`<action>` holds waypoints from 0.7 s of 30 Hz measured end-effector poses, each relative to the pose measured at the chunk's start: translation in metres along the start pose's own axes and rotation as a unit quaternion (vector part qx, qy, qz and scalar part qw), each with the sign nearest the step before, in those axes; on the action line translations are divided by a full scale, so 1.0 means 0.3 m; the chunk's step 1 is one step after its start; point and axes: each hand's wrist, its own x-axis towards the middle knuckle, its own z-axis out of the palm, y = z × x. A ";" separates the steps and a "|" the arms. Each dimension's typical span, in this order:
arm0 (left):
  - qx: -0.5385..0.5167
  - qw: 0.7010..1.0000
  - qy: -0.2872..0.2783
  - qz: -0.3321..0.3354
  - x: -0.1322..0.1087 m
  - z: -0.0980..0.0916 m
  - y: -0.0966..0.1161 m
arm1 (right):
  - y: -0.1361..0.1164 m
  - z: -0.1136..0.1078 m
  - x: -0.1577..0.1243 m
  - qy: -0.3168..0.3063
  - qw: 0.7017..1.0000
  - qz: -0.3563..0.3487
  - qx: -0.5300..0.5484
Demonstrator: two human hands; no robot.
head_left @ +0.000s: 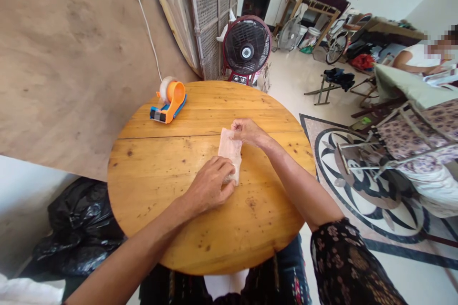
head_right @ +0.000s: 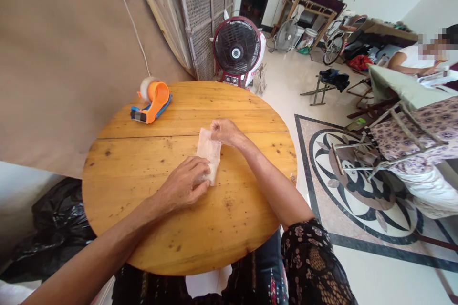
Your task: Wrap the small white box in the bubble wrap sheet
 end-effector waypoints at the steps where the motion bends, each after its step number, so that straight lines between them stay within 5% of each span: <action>1: 0.003 1.000 0.001 0.000 0.000 0.000 -0.001 | -0.020 -0.005 -0.013 -0.005 1.000 -0.005 0.002; 10: 0.009 1.000 0.006 0.017 -0.007 0.010 -0.004 | -0.173 0.000 -0.161 0.003 0.990 -0.082 -0.116; 21: 0.035 0.993 0.110 -0.036 -0.043 0.054 0.026 | -0.166 0.063 -0.276 0.019 0.994 -0.067 -0.088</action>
